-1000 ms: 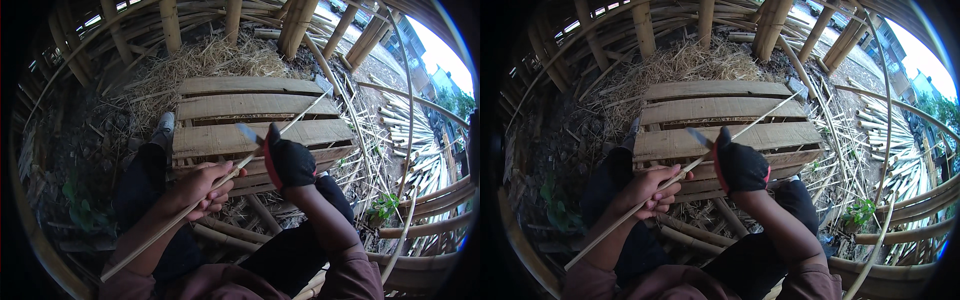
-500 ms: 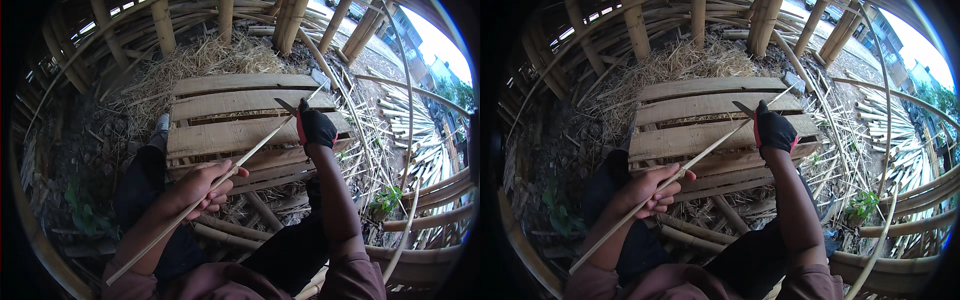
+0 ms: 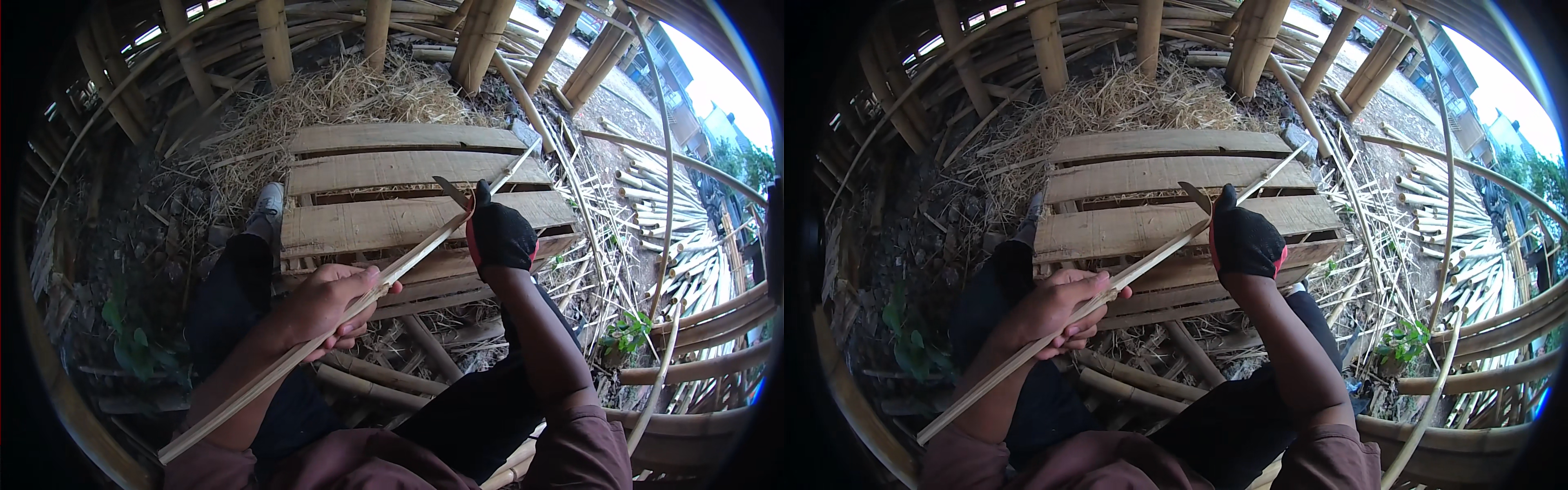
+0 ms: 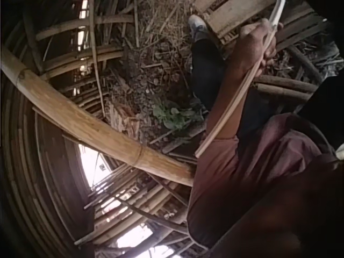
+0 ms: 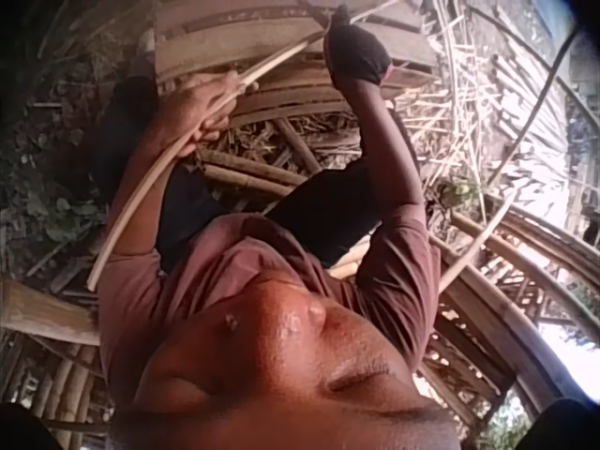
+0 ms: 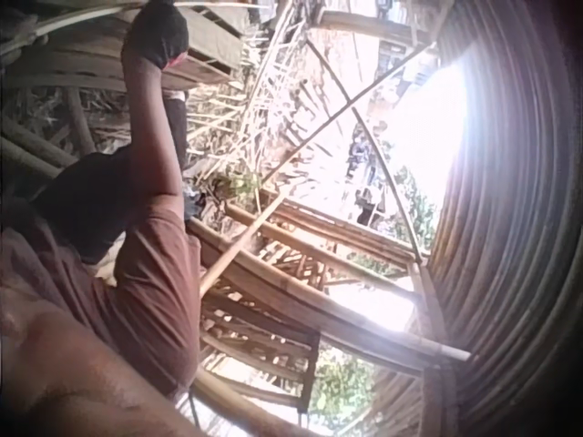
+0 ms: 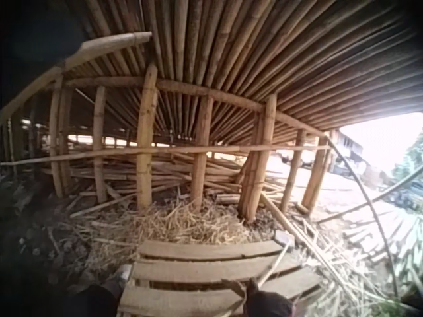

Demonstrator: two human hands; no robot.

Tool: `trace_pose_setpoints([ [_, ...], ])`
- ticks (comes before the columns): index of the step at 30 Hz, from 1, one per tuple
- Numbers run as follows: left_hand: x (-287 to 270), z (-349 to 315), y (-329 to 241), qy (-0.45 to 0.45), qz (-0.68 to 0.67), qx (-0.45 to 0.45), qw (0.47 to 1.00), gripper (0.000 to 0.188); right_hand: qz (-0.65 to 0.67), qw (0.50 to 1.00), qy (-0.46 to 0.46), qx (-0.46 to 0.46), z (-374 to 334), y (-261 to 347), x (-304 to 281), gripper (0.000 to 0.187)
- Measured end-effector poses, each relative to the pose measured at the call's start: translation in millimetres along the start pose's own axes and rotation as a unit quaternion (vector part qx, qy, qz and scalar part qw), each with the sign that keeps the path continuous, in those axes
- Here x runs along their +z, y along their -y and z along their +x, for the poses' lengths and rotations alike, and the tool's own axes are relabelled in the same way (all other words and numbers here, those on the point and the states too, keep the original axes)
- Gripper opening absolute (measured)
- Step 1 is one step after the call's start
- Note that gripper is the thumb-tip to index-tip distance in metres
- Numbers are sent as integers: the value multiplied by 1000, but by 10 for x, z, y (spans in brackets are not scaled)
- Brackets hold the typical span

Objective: Shaving a thin strip of wood or bamboo with a knife to thin it.

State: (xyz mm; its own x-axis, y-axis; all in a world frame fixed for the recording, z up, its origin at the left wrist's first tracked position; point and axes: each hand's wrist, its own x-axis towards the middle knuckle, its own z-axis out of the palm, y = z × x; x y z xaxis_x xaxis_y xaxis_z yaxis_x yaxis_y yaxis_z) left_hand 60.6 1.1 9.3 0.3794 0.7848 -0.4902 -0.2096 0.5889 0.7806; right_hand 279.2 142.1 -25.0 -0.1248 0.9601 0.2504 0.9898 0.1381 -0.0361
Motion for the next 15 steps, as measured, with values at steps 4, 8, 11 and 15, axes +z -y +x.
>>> trace_pose_setpoints([
  [4, 5, -11, -18, 1, 4, -1, 1000, 45, 16, 999, 48, 7, -67, 65, -58, 58],
  [8, 8, -17, 16, -3, -8, -2, 1000, 44, 18, 999, 39, -34, -163, 132, -163, 56],
  [11, 13, -51, -8, 2, -17, -2, 1000, 44, 13, 998, 40, -40, -200, 121, -155, 55],
  [15, 11, -66, 5, -2, -17, 3, 1000, 44, 7, 997, 71, -43, -199, 114, -143, 47],
])
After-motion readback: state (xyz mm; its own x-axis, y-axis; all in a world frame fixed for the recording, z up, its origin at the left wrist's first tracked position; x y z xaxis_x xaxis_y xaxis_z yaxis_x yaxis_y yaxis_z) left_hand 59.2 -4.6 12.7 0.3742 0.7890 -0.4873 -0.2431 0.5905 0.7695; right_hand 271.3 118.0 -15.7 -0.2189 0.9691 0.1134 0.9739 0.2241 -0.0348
